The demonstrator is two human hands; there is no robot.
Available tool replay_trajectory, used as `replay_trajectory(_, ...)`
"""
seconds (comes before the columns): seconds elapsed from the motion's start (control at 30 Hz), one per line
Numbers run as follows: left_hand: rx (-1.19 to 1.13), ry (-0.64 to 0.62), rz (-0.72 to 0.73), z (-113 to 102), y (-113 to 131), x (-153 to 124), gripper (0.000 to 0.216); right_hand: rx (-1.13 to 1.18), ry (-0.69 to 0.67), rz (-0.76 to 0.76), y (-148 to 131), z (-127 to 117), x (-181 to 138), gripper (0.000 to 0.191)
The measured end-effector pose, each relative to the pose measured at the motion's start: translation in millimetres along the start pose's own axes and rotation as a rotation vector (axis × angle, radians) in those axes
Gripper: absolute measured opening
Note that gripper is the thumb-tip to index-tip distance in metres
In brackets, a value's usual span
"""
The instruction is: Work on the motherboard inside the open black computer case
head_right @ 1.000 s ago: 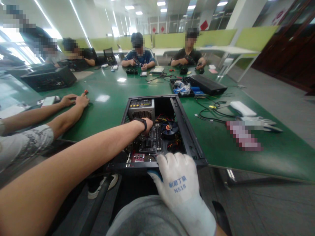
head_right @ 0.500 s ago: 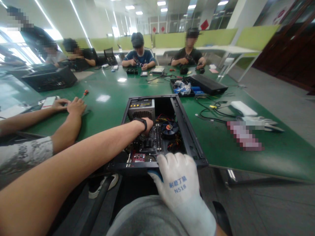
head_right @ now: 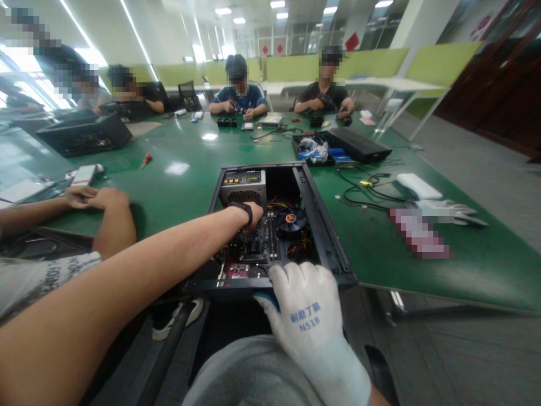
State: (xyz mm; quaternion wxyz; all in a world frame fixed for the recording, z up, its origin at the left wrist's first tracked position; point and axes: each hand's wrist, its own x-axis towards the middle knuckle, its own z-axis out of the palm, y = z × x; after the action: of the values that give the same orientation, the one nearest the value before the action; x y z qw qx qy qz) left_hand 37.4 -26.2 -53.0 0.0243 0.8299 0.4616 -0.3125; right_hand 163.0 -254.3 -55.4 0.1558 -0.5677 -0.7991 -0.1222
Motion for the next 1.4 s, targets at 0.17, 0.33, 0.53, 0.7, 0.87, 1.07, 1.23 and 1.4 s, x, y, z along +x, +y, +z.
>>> replay_trajectory(0.17, 0.028, -0.009, -0.002, -1, 0, -2, 0.069, 0.0, 0.003, -0.007, 0, 1, -1, 0.031)
replay_trajectory(0.33, 0.013, -0.004, 0.004, -4, 2, -9, 0.066, -0.001, -0.014, -0.001, 1, 2, -1, 0.031)
replay_trajectory(0.53, 0.013, 0.002, 0.007, -4, 5, -11, 0.063, -0.009, -0.009, 0.0, 1, 2, 1, 0.031)
replay_trajectory(0.7, 0.01, -0.002, 0.006, -3, 6, -10, 0.054, -0.007, -0.01, 0.006, 1, 1, 0, 0.03)
replay_trajectory(0.87, 0.005, -0.007, 0.003, -2, 3, -6, 0.054, -0.009, -0.019, 0.011, 0, 1, 0, 0.031)
replay_trajectory(1.07, 0.013, -0.009, -0.012, -3, 4, -7, 0.055, 0.001, -0.034, 0.015, 0, 1, 0, 0.031)
replay_trajectory(1.23, 0.011, -0.009, -0.009, -3, 5, -9, 0.053, 0.006, -0.035, 0.02, 1, 2, -1, 0.032)
replay_trajectory(1.4, -0.001, -0.001, 0.006, 0, 4, -5, 0.051, 0.003, -0.03, 0.017, 0, 3, 0, 0.032)
